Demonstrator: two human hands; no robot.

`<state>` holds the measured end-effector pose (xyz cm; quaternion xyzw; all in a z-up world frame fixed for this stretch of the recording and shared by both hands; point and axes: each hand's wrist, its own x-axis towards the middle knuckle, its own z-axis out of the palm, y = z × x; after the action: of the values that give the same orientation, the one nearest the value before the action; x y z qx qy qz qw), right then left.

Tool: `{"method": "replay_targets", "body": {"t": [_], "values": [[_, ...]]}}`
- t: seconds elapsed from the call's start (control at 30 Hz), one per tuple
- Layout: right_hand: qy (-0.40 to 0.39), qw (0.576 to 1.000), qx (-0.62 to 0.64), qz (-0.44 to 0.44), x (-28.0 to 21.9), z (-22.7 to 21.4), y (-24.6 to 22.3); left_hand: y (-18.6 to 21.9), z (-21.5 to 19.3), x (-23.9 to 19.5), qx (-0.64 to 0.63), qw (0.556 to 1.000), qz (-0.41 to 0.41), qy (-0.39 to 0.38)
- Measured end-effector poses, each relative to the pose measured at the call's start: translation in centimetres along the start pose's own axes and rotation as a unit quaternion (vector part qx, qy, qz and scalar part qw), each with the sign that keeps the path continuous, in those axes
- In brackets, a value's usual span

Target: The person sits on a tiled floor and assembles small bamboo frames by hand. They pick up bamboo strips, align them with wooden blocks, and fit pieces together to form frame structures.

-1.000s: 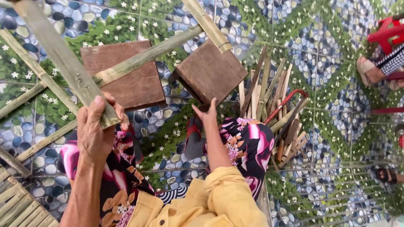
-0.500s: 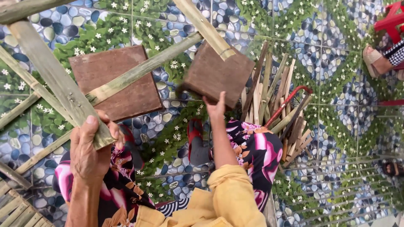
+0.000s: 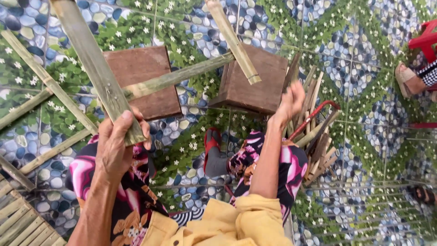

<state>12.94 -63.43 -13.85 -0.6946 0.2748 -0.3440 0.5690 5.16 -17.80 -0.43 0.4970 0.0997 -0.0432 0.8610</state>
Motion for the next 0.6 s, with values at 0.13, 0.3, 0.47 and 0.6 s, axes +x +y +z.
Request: {"method": "replay_targets", "body": {"t": [0.13, 0.3, 0.47, 0.6], "values": [[-0.247, 0.954, -0.148, -0.083, -1.2, 1.3, -8.3, 0.5, -1.0, 0.0, -0.010, 1.000, -0.013, -0.017], [-0.394, 0.848, -0.220, -0.278, -2.1, 0.1, -9.1, 1.5, -2.1, -0.5, -0.015, 0.998, -0.020, -0.055], [-0.329, 0.751, -0.276, -0.501, -2.6, -1.6, -6.0, 1.3, -3.4, -0.4, -0.037, 0.996, -0.011, -0.082], [-0.294, 0.684, -0.270, -0.610, -2.8, -3.7, -4.9, 1.2, -4.0, -0.5, -0.046, 0.992, 0.002, -0.115]]}}
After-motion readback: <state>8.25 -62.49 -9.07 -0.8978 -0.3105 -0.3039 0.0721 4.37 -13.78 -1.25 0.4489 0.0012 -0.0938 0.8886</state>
